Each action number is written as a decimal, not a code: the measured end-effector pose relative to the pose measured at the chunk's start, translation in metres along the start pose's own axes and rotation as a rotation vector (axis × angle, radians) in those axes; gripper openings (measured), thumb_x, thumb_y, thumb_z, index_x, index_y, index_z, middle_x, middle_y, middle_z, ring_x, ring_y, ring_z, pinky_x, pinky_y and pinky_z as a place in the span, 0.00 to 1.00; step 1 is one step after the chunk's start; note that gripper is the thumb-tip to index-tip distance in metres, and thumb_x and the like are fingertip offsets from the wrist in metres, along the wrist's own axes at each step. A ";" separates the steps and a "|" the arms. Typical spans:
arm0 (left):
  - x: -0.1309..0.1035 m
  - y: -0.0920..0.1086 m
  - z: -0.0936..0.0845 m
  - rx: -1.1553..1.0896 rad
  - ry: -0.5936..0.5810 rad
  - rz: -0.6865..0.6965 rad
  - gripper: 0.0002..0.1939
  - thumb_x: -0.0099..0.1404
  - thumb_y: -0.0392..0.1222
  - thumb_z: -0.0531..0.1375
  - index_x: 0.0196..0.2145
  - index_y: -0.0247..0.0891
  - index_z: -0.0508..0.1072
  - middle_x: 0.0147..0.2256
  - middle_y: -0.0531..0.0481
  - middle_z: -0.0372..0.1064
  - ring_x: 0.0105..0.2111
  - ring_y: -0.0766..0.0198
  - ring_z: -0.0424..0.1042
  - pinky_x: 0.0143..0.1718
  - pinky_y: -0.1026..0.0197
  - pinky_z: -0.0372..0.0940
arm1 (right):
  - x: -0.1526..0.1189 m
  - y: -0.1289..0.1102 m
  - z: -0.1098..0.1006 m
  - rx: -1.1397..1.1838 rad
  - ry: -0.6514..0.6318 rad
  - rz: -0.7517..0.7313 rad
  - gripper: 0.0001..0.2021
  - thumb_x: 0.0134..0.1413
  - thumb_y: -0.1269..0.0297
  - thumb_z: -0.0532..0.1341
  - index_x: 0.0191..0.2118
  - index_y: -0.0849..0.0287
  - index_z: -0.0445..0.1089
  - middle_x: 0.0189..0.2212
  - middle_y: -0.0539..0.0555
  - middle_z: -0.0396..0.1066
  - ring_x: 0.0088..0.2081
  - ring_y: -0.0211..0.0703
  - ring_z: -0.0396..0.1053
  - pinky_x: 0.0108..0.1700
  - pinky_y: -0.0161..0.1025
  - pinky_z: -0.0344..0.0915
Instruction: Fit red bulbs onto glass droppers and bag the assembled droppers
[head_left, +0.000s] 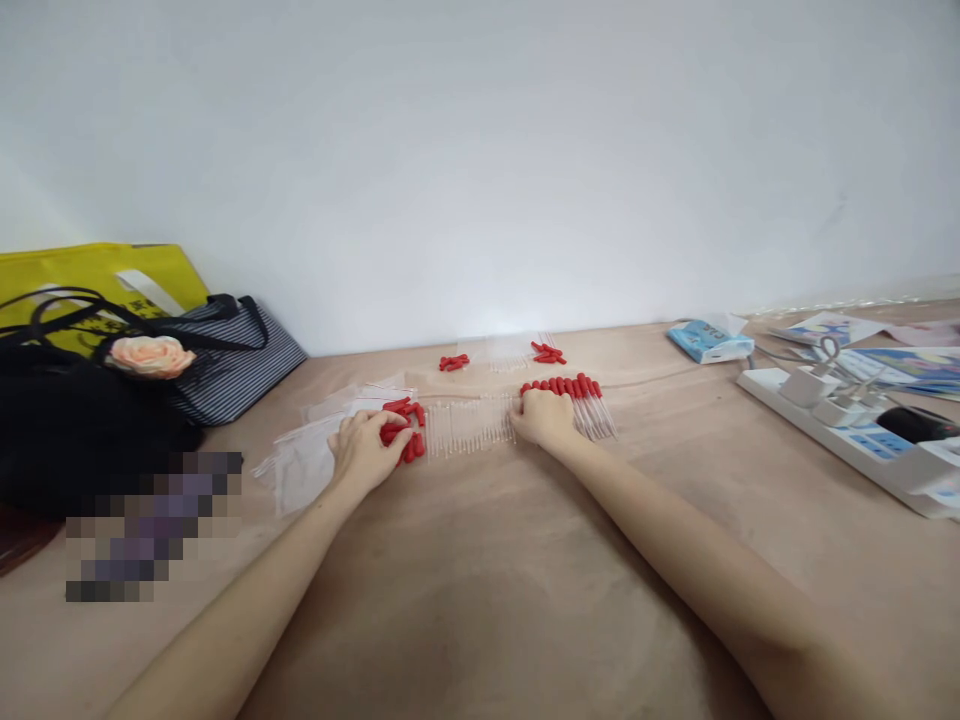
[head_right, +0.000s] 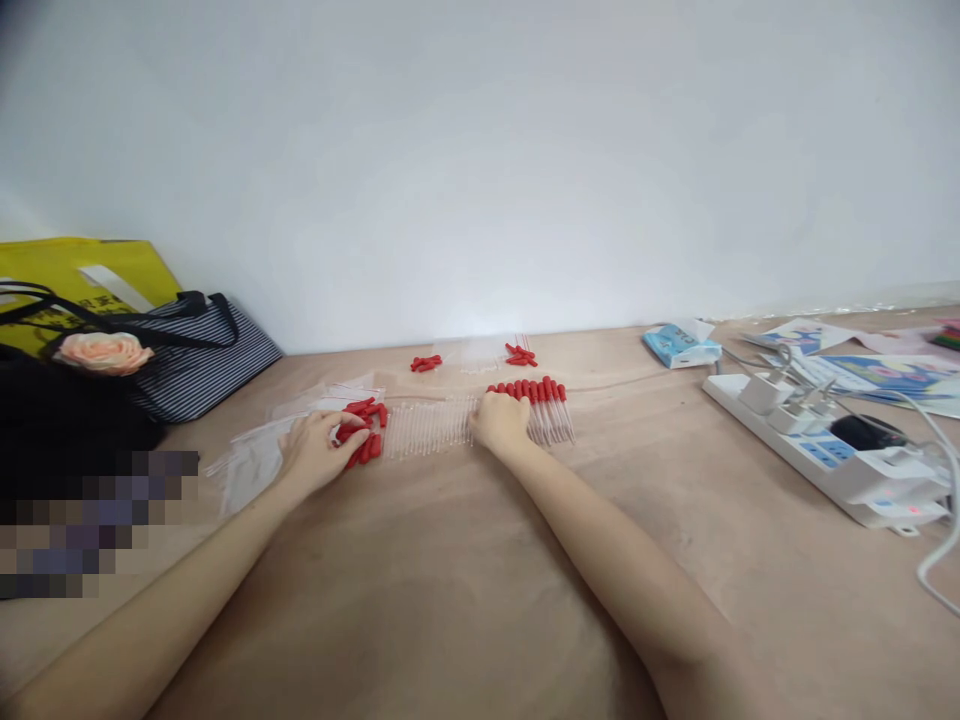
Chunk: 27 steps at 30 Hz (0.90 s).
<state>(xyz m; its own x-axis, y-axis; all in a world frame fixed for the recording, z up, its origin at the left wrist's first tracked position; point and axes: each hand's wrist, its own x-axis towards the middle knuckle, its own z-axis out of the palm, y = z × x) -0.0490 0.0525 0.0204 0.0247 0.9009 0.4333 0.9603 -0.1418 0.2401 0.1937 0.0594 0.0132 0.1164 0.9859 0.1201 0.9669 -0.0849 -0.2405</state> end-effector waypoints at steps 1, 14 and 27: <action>0.003 -0.002 -0.002 0.012 -0.006 0.007 0.10 0.54 0.50 0.57 0.30 0.45 0.73 0.35 0.46 0.67 0.40 0.48 0.62 0.36 0.48 0.55 | 0.002 -0.001 0.000 0.003 -0.014 0.010 0.13 0.49 0.62 0.53 0.34 0.64 0.70 0.34 0.63 0.71 0.38 0.51 0.68 0.40 0.45 0.53; -0.001 0.006 -0.015 0.108 -0.289 0.205 0.16 0.48 0.58 0.59 0.27 0.43 0.72 0.37 0.48 0.66 0.42 0.52 0.60 0.39 0.51 0.50 | 0.006 -0.014 -0.007 0.071 -0.149 0.090 0.12 0.46 0.63 0.55 0.36 0.63 0.69 0.36 0.62 0.71 0.38 0.49 0.68 0.42 0.45 0.54; -0.009 0.025 -0.019 0.072 -0.061 0.345 0.07 0.57 0.41 0.54 0.29 0.37 0.69 0.35 0.46 0.67 0.39 0.53 0.63 0.39 0.52 0.56 | -0.009 0.003 -0.025 0.194 -0.092 -0.093 0.11 0.53 0.66 0.49 0.32 0.65 0.66 0.31 0.63 0.71 0.33 0.47 0.68 0.32 0.37 0.57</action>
<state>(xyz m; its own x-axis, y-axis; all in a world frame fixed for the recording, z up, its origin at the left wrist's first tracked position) -0.0298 0.0336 0.0389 0.3656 0.8280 0.4250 0.9095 -0.4148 0.0258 0.2009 0.0463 0.0351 -0.0008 0.9979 0.0641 0.9098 0.0274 -0.4141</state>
